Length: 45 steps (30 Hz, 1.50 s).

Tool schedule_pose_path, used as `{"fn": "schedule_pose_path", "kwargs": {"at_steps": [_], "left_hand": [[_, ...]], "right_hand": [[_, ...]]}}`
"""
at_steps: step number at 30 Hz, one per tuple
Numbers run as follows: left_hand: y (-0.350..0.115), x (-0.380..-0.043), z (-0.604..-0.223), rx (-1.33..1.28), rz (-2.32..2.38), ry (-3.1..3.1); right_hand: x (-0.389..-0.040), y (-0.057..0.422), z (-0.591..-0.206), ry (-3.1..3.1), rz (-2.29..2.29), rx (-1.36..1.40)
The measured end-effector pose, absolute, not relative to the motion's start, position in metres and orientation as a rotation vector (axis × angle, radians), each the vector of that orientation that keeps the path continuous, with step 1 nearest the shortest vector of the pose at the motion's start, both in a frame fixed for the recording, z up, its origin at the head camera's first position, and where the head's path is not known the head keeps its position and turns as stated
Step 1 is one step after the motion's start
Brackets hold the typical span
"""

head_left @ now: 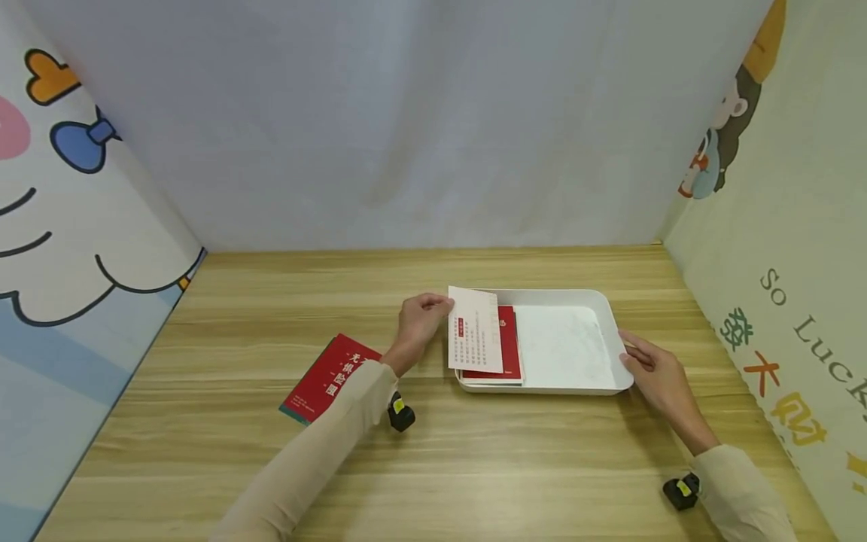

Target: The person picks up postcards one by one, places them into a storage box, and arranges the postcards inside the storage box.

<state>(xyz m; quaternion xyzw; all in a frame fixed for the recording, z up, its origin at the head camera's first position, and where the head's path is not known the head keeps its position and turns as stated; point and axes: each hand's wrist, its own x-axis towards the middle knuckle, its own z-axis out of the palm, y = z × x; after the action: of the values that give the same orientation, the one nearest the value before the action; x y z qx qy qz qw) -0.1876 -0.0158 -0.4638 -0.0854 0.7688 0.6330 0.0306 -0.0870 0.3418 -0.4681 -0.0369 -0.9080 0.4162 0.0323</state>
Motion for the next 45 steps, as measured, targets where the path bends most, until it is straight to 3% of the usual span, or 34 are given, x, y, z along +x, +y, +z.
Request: {"fn": "schedule_pose_path", "kwargs": {"at_steps": [24, 45], "left_hand": [[0.007, -0.186, -0.474, -0.253, 1.776, 2.574], [-0.006, -0.182, -0.476, -0.177, 1.781, 2.671]], "right_hand": [[-0.088, 0.342, -0.469, -2.774, 1.292, -0.092], [-0.086, 0.343, -0.467, -2.772, 1.318, -0.089]]}}
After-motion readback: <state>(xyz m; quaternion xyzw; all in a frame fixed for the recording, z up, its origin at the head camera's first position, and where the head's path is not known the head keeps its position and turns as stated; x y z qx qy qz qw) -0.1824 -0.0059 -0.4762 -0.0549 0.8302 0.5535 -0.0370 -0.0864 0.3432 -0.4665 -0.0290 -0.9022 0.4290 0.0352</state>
